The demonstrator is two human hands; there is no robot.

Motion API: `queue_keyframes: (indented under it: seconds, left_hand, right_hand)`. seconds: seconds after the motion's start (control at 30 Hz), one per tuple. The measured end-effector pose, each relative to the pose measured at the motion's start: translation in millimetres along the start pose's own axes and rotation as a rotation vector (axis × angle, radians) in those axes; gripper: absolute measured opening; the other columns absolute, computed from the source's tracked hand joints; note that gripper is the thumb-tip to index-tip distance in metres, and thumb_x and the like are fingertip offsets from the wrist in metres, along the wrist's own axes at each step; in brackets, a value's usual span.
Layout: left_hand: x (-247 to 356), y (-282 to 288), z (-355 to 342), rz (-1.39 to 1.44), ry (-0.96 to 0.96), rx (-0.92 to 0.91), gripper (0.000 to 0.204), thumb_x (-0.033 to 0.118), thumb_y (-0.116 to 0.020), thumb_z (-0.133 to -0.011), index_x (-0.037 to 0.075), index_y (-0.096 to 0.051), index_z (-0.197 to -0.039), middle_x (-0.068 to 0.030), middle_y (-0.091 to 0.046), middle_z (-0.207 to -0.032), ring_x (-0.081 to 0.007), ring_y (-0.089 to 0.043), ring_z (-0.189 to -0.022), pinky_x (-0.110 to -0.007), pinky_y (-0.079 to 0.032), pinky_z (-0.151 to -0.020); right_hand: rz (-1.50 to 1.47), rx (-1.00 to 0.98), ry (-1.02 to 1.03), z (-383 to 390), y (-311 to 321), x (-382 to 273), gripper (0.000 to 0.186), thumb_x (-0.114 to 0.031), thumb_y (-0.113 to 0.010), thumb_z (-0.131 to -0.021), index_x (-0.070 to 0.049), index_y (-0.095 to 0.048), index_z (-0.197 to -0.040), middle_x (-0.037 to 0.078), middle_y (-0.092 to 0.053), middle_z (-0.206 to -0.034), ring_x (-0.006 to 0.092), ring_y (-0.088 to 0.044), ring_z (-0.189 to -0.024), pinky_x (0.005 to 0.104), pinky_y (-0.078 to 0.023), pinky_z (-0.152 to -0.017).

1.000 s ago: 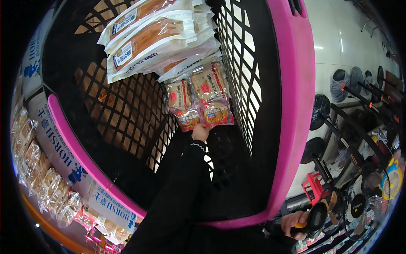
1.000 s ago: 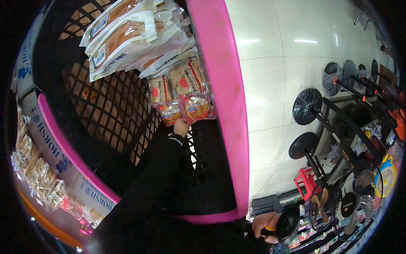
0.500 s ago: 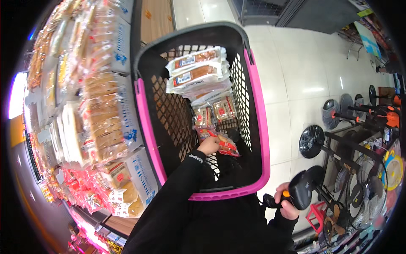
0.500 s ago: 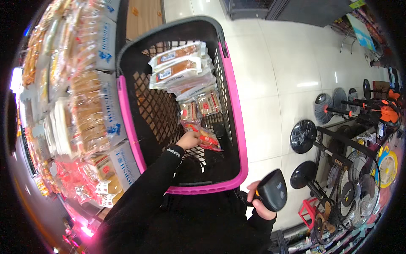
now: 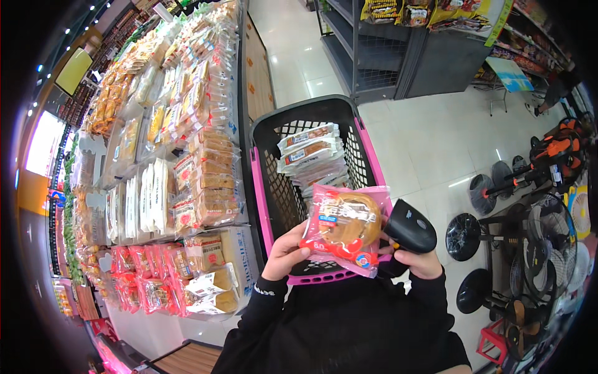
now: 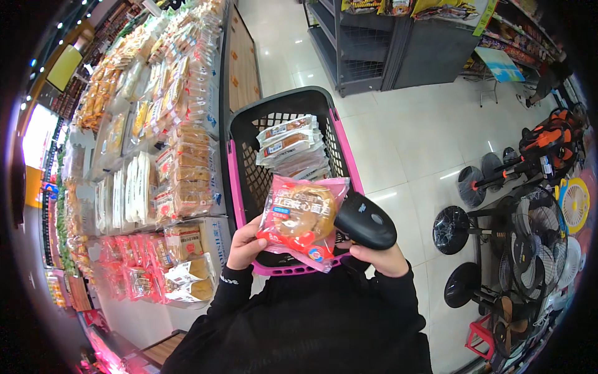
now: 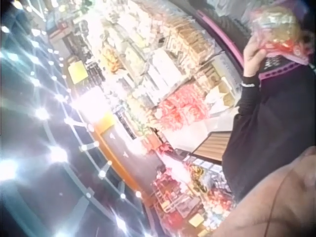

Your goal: Picking packaged bread and sandwiches from supermarket shelves and placing them into a shopping basket while using a handheld scanner.

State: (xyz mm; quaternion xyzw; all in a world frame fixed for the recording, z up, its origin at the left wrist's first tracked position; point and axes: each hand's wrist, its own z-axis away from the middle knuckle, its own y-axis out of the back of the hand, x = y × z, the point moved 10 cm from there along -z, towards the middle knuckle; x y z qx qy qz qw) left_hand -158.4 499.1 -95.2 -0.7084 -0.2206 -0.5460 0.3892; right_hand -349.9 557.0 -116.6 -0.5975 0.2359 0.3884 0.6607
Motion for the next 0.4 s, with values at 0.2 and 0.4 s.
queue_keyframes:
  seconds: [0.2, 0.4]
  left_hand:
    - [-0.4, -5.5, 2.1, -0.468, -0.067, -0.072, 0.008, -0.005, -0.054, -0.073, -0.002, -0.048, -0.069, -0.0213, -0.034, -0.128, -0.0244, -0.040, -0.114, -0.028, -0.037, -0.084]
    - [-25.3, 8.3, -7.1, 0.030, 0.068, 0.072, 0.046, -0.009, -0.052, -0.072, 0.007, -0.033, -0.110, -0.0155, -0.015, -0.137, -0.0192, -0.043, -0.110, -0.025, -0.041, -0.080]
  right_hand:
    - [0.262, 0.022, 0.126, 1.8, -16.2, -19.2, 0.057, 0.000, -0.066, -0.065, -0.003, -0.042, -0.117, 0.007, -0.053, -0.106, 0.0143, -0.051, -0.097, 0.0294, -0.040, -0.085]
    - [0.498, 0.028, 0.159, 0.8, -46.0, -25.0, 0.060, -0.003, -0.066, -0.065, 0.000, -0.040, -0.119, 0.009, -0.051, -0.112, 0.0143, -0.047, -0.103, 0.0283, -0.036, -0.088]
